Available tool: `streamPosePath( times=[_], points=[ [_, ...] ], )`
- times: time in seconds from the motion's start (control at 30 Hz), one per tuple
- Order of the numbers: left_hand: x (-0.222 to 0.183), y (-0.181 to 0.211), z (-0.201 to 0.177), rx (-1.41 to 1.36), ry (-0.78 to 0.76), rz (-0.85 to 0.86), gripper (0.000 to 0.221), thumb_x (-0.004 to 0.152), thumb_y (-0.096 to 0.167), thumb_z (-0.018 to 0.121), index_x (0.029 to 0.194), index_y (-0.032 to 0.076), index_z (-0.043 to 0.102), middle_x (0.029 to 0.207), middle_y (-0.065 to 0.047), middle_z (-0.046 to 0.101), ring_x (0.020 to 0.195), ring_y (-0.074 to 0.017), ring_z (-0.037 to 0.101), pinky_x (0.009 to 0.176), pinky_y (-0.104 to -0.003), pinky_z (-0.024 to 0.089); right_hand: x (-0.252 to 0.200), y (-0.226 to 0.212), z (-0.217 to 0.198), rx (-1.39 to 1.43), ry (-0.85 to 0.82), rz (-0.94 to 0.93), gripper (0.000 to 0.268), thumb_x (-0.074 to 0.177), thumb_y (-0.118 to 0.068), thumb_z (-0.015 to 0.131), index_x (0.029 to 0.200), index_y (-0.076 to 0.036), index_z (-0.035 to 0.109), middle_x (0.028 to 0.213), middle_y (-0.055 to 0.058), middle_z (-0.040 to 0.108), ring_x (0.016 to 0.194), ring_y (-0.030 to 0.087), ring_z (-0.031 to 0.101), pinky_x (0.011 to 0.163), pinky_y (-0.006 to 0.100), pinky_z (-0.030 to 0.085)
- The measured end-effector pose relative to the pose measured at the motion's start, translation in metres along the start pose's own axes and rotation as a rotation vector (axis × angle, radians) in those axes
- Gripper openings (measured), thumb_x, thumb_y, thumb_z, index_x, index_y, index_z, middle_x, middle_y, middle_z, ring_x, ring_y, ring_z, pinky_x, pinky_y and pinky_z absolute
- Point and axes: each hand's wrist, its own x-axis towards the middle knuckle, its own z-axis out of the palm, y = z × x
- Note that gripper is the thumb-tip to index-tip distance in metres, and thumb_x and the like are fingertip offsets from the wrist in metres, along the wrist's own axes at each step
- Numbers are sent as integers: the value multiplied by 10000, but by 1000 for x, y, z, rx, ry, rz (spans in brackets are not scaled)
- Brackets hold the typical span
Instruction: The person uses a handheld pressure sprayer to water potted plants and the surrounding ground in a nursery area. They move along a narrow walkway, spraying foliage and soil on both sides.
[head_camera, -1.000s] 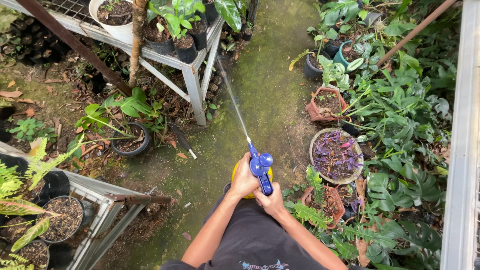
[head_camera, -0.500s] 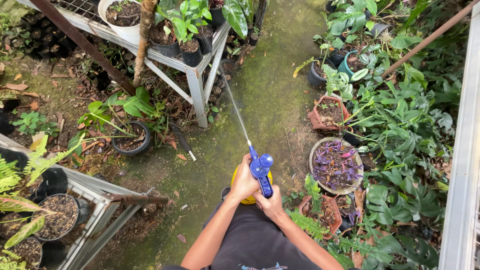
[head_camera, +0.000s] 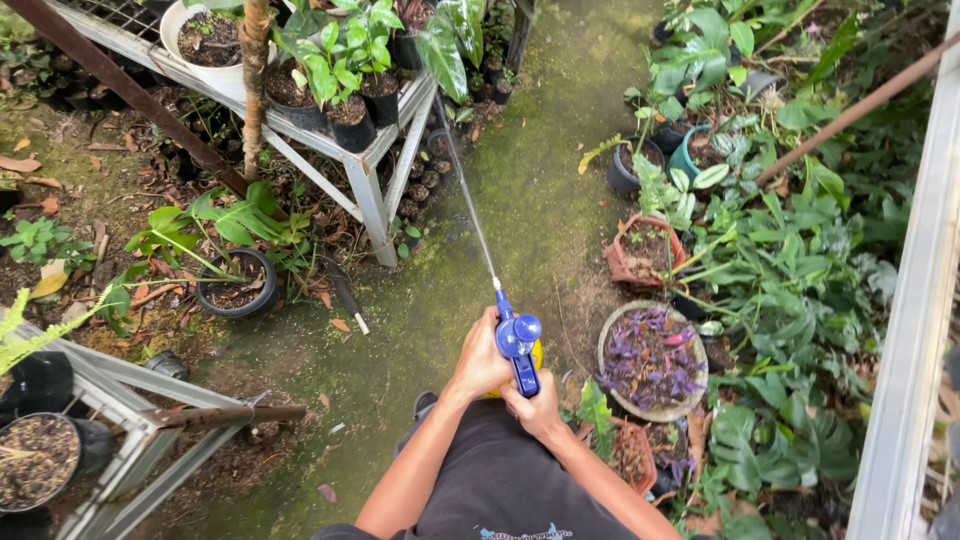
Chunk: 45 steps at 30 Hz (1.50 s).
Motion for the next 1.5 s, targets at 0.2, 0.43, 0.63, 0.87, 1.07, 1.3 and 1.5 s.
streamPosePath(
  times=[0.2, 0.43, 0.63, 0.87, 1.07, 1.3, 1.5],
  points=[
    [42, 2, 51, -32, 37, 0, 630, 611, 191, 886, 1128, 41, 557, 1037, -142, 697, 1006, -324, 694, 904, -407, 531, 34, -16, -57, -82, -23, -26, 344, 816, -26, 673, 495, -41, 550, 454, 18, 546, 369, 99, 497, 378, 273, 379],
    [83, 20, 94, -112, -41, -88, 633, 631, 212, 881, 1136, 49, 537, 1028, -116, 687, 984, -270, 720, 889, -375, 549, 63, -27, -113, -76, -24, -44, 353, 834, -27, 679, 502, -43, 560, 449, 21, 550, 365, 105, 517, 380, 267, 385],
    [107, 34, 129, -98, -59, -74, 640, 629, 205, 894, 1144, 50, 548, 1038, -115, 650, 980, -247, 693, 883, -367, 541, 78, -29, -152, -38, -29, -82, 321, 841, -28, 659, 529, -35, 583, 454, 25, 558, 371, 109, 531, 387, 262, 402],
    [123, 30, 164, -99, -71, -3, 636, 647, 196, 879, 1154, 39, 529, 1051, -112, 649, 997, -247, 683, 905, -371, 529, 83, -24, -183, -13, 6, -61, 359, 853, -33, 680, 509, -24, 576, 450, 27, 553, 362, 105, 519, 378, 265, 395],
    [135, 24, 180, -6, -118, -18, 630, 619, 193, 879, 1130, 39, 545, 1025, -130, 662, 989, -273, 686, 889, -379, 525, 84, -24, -196, -7, 51, -15, 331, 847, -37, 674, 525, -22, 599, 452, 23, 554, 364, 101, 514, 376, 266, 382],
    [162, 24, 195, 9, -101, 1, 637, 628, 219, 877, 1145, 35, 553, 1030, -125, 706, 980, -292, 724, 877, -382, 549, 105, -32, -216, -34, 73, -7, 321, 833, -33, 679, 525, -38, 584, 469, 19, 565, 381, 100, 527, 387, 266, 399],
    [205, 21, 210, -74, -152, 39, 628, 645, 210, 860, 1157, 30, 545, 1055, -133, 704, 1015, -289, 724, 903, -384, 545, 140, -38, -235, -27, 111, -13, 355, 846, -53, 682, 510, -38, 569, 459, 24, 557, 373, 105, 524, 390, 267, 400]
  ],
)
